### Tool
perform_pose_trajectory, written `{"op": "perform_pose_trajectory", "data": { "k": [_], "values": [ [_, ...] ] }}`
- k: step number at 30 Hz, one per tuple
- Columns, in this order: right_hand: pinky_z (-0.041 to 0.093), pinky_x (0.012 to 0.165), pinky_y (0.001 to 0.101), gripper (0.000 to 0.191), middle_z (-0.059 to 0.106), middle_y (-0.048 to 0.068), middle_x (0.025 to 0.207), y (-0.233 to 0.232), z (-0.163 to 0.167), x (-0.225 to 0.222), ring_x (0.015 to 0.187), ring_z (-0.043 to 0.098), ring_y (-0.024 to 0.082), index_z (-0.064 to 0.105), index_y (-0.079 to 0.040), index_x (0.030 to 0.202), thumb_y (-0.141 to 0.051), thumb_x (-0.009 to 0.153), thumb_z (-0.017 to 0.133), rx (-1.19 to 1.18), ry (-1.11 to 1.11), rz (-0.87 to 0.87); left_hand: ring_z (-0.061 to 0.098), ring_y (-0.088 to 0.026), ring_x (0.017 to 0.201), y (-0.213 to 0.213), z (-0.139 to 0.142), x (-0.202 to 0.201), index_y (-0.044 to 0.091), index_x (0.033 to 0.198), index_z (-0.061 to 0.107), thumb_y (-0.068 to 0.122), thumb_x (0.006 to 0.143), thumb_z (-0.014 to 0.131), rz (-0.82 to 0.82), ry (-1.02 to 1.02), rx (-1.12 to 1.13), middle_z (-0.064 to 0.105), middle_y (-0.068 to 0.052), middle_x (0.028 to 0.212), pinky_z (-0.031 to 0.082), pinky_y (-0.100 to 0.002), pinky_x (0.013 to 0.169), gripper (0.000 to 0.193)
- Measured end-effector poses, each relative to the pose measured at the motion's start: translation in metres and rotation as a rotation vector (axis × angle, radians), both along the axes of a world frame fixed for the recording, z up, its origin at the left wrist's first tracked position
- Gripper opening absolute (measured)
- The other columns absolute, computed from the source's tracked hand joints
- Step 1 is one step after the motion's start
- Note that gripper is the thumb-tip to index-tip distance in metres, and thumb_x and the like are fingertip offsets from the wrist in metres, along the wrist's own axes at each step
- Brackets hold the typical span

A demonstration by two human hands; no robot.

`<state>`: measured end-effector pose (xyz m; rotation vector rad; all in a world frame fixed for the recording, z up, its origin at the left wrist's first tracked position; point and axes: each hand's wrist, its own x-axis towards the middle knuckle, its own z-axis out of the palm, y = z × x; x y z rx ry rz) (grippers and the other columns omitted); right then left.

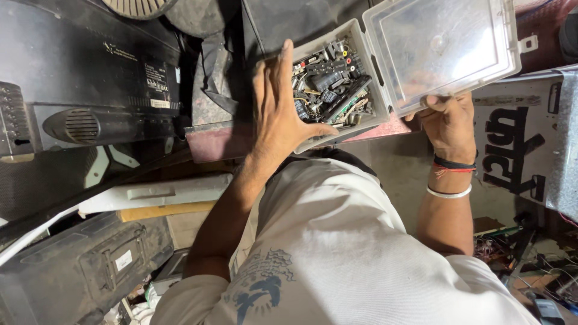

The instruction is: The person works on a television mainboard at a cluttered repair bench, lifting the board and handling small components. They then open plastic storage boxes and jars on a shelf, sort through electronic components, and return to the bench to continue handling the board and parts.

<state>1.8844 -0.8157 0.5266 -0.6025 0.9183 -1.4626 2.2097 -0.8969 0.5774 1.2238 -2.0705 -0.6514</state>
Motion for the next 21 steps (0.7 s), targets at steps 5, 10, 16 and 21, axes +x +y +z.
{"op": "perform_pose_trajectory", "data": {
  "k": [5, 10, 16, 21],
  "values": [
    [0.057, 0.073, 0.0416, 0.025, 0.071, 0.020, 0.103, -0.001, -0.007, -0.003, 0.082, 0.070, 0.034, 0.063, 0.007, 0.119, 0.001, 0.095, 0.066, 0.015, 0.013, -0.003, 0.026, -0.042, 0.149, -0.001, -0.004, 0.001, 0.008, 0.164, 0.015, 0.068, 0.070, 0.091, -0.012, -0.189, 0.014, 0.060, -0.019, 0.140, 0.025, -0.058, 0.120, 0.135],
    [0.058, 0.080, 0.0417, 0.012, 0.070, 0.018, 0.101, -0.002, -0.012, -0.008, 0.089, 0.071, 0.031, 0.064, 0.010, 0.112, 0.001, 0.106, 0.070, -0.014, 0.089, 0.005, 0.026, -0.041, 0.147, -0.009, -0.007, -0.002, 0.006, 0.163, 0.017, 0.073, 0.064, 0.086, -0.069, -0.261, 0.045, 0.065, -0.019, 0.129, 0.022, -0.064, 0.115, 0.137],
    [0.060, 0.079, 0.0357, 0.034, 0.073, 0.015, 0.104, -0.001, -0.013, -0.012, 0.091, 0.073, 0.022, 0.063, 0.007, 0.135, -0.004, 0.103, 0.069, 0.003, 0.147, 0.019, 0.025, -0.042, 0.146, -0.010, -0.009, -0.006, 0.010, 0.160, 0.024, 0.073, 0.059, 0.087, -0.109, -0.207, -0.043, 0.052, -0.021, 0.149, 0.020, -0.067, 0.112, 0.135],
    [0.056, 0.092, 0.0261, 0.043, 0.074, 0.016, 0.116, -0.004, -0.007, -0.006, 0.097, 0.070, 0.016, 0.057, 0.010, 0.144, -0.009, 0.107, 0.069, -0.009, 0.172, -0.001, 0.032, -0.036, 0.149, -0.022, -0.018, -0.010, 0.011, 0.156, 0.043, 0.038, 0.088, 0.088, -0.108, -0.303, -0.094, 0.053, -0.015, 0.148, 0.025, -0.065, 0.119, 0.086]
  ]
}}
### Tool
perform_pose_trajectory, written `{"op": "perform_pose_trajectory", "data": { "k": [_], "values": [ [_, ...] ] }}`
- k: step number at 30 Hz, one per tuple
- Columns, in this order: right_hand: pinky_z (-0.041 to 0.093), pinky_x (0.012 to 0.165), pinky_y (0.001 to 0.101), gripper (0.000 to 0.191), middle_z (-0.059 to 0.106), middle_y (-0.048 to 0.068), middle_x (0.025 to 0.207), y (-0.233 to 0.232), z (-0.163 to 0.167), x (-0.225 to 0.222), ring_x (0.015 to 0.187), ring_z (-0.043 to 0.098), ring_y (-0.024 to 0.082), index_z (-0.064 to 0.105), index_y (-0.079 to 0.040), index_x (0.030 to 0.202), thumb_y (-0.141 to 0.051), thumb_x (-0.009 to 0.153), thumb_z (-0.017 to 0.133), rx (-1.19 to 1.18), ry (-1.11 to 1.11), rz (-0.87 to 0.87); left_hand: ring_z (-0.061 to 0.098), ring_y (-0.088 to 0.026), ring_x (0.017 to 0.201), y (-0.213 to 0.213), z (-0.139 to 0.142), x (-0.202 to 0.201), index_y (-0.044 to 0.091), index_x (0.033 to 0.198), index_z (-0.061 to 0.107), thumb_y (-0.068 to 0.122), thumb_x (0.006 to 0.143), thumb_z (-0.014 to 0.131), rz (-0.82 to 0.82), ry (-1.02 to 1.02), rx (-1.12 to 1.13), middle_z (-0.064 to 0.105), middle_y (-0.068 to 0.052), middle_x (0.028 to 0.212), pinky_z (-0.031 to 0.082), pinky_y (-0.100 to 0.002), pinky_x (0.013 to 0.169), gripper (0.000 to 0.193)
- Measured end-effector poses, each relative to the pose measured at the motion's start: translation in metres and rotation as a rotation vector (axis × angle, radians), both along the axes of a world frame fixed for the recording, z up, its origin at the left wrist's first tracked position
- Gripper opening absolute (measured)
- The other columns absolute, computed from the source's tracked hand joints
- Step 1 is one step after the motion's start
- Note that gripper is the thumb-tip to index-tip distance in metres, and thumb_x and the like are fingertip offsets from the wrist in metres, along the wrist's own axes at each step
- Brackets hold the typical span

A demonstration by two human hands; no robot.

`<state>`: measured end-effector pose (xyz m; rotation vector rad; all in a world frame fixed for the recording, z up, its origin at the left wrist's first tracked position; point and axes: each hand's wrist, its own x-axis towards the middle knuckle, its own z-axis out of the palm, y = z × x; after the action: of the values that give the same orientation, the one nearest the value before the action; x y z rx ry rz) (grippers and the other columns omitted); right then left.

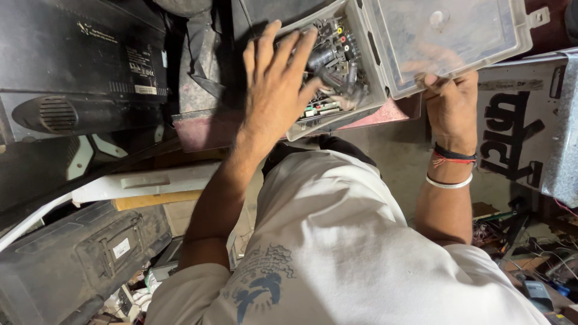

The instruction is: The person works on a television mainboard at a cluttered repair bench, lifting the board and handling small components. They then open plastic storage boxes and jars on a shelf, sort through electronic components, and return to the bench to continue handling the board and parts.

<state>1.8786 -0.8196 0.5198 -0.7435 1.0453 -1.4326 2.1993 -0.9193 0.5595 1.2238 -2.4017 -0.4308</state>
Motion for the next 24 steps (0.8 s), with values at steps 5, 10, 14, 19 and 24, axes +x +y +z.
{"op": "perform_pose_trajectory", "data": {
  "k": [5, 10, 14, 19, 24],
  "values": [
    [0.055, 0.091, 0.0248, 0.068, 0.066, 0.010, 0.123, 0.004, 0.032, 0.017, 0.098, 0.066, 0.013, 0.046, 0.005, 0.159, -0.015, 0.103, 0.078, -0.042, 0.299, 0.016, 0.049, -0.027, 0.141, -0.003, 0.003, 0.023, 0.018, 0.152, 0.048, 0.013, 0.099, 0.082, 0.141, 0.260, 0.000, 0.054, -0.010, 0.151, 0.043, -0.041, 0.120, 0.063],
    [0.055, 0.105, 0.0294, 0.070, 0.060, 0.016, 0.145, -0.002, 0.060, 0.053, 0.121, 0.067, 0.024, 0.040, -0.001, 0.159, -0.019, 0.104, 0.079, -0.221, 0.764, 0.056, 0.065, -0.024, 0.113, 0.005, 0.001, 0.049, 0.007, 0.158, 0.033, 0.014, 0.090, 0.089, 0.306, 0.542, 0.374, 0.060, -0.017, 0.137, 0.056, -0.035, 0.093, 0.088],
    [0.044, 0.119, 0.0418, 0.066, 0.058, 0.022, 0.150, -0.016, 0.073, 0.071, 0.138, 0.055, 0.034, 0.059, -0.008, 0.149, -0.016, 0.087, 0.079, -0.379, 1.123, 0.230, 0.072, -0.015, 0.091, 0.016, -0.024, 0.049, 0.009, 0.158, 0.032, 0.005, 0.086, 0.077, 0.354, 0.570, 0.603, 0.069, -0.011, 0.131, 0.059, -0.027, 0.073, 0.085],
    [0.035, 0.119, 0.0488, 0.080, 0.032, 0.033, 0.157, -0.020, 0.086, 0.087, 0.148, 0.034, 0.045, 0.061, -0.010, 0.139, -0.024, 0.066, 0.091, -0.412, 1.058, 0.395, 0.065, -0.014, 0.114, 0.029, -0.059, 0.043, 0.010, 0.159, 0.041, 0.010, 0.096, 0.060, 0.352, 0.980, 0.656, 0.063, -0.009, 0.143, 0.063, -0.030, 0.084, 0.066],
    [0.043, 0.117, 0.0417, 0.062, 0.041, 0.027, 0.162, -0.022, 0.093, 0.097, 0.150, 0.044, 0.041, 0.068, -0.010, 0.135, -0.006, 0.076, 0.084, -0.354, 1.075, 0.354, 0.055, -0.019, 0.130, 0.025, -0.064, 0.029, 0.010, 0.162, 0.021, 0.044, 0.099, 0.058, 0.436, 1.205, 0.900, 0.054, -0.008, 0.147, 0.048, -0.036, 0.106, 0.081]
  ]
}}
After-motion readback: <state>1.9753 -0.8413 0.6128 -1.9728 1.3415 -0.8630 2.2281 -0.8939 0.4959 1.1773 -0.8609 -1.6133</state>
